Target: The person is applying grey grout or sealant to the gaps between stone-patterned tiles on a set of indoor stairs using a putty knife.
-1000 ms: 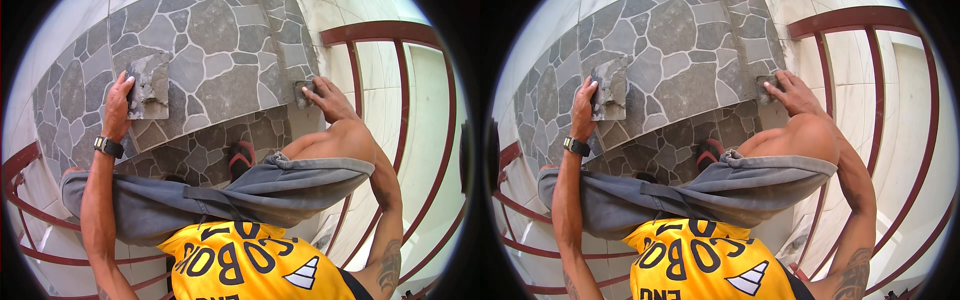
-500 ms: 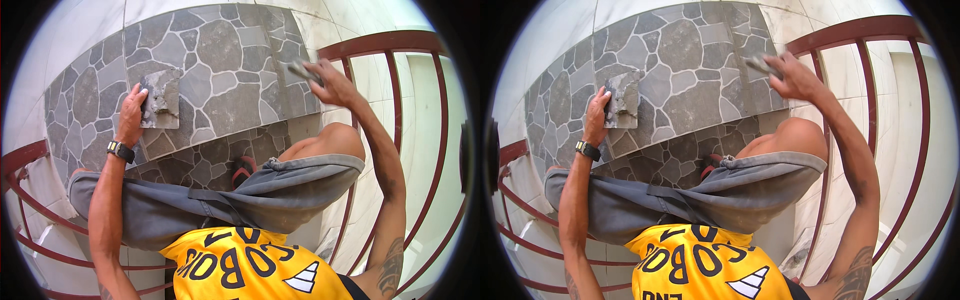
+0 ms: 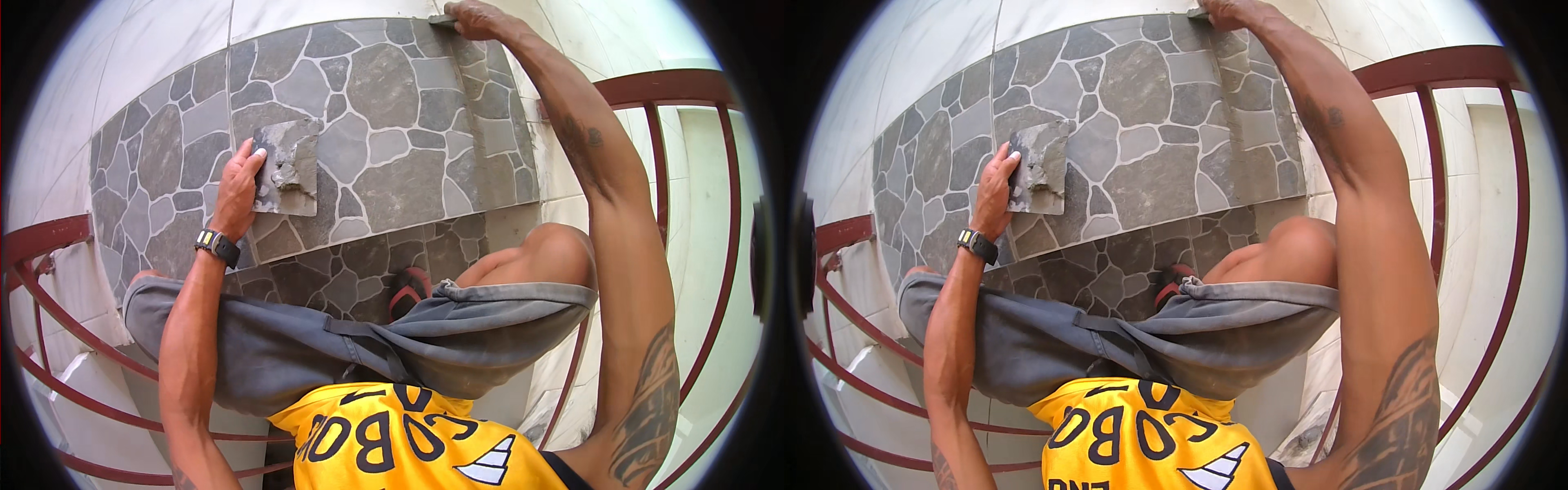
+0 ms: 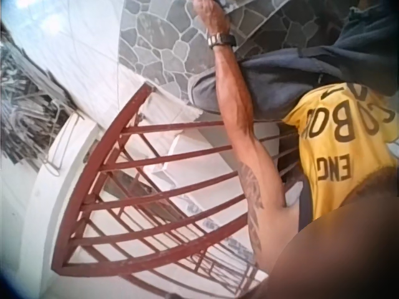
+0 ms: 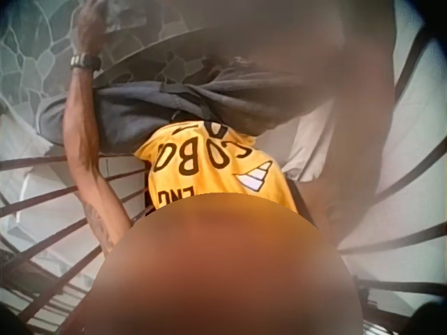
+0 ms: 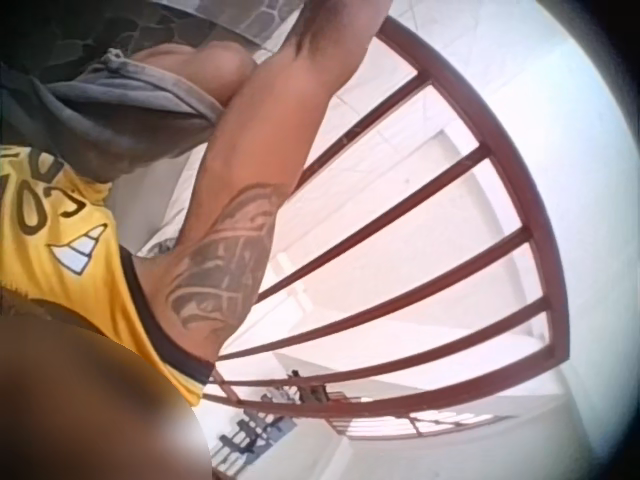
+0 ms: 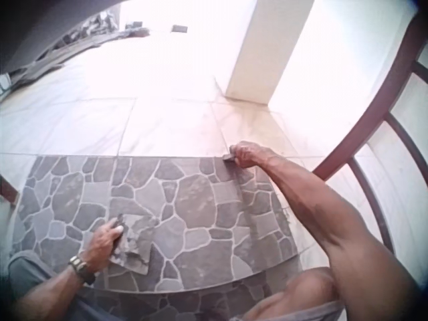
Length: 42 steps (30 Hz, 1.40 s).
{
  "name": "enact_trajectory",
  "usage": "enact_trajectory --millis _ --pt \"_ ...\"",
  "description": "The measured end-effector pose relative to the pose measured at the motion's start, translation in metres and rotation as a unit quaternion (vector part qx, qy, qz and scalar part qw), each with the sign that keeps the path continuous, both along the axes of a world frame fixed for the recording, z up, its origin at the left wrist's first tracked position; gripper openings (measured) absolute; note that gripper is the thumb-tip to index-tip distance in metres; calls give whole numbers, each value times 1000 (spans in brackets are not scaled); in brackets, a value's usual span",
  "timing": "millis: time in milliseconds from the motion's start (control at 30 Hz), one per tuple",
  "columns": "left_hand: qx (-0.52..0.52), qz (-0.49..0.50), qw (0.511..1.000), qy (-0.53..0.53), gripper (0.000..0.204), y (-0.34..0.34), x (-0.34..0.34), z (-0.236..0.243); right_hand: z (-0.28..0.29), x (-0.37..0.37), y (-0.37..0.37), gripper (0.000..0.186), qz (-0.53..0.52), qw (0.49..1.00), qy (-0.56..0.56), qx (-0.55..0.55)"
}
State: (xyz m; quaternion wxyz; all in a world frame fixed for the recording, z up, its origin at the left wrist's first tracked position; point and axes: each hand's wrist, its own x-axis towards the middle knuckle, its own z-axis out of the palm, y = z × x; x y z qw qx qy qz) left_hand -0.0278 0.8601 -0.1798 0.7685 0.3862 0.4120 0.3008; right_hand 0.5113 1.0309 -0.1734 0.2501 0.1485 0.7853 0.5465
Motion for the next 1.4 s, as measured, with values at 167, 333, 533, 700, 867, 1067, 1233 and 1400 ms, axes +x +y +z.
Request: enact_trajectory --millis 167,333,533,700,867,1067,1233,1400 --pt "5 -4 1000 2 36 0 -5 -1 -19 9 14 14 -245 813 361 -384" --pt "-23 14 998 53 46 -1 -19 -1 -9 -48 -23 18 -373 800 302 -360" --pt "-35 22 998 42 56 -5 -12 15 64 -114 -130 44 -459 677 403 -412" --pt "-20 43 999 -27 52 5 -4 33 78 -117 -211 41 -431 668 453 -404" --pt "28 155 987 -15 47 15 -14 44 89 -140 -276 42 -449 657 454 -401" --pt "-41 145 985 -79 49 12 -11 61 100 -164 -326 50 -533 586 428 -435" --pt "-27 163 984 -63 49 9 -9 64 102 -169 -359 43 -502 626 409 -434" --pt "-64 133 984 -101 44 8 -1 56 132 -161 -392 37 -519 585 416 -464"
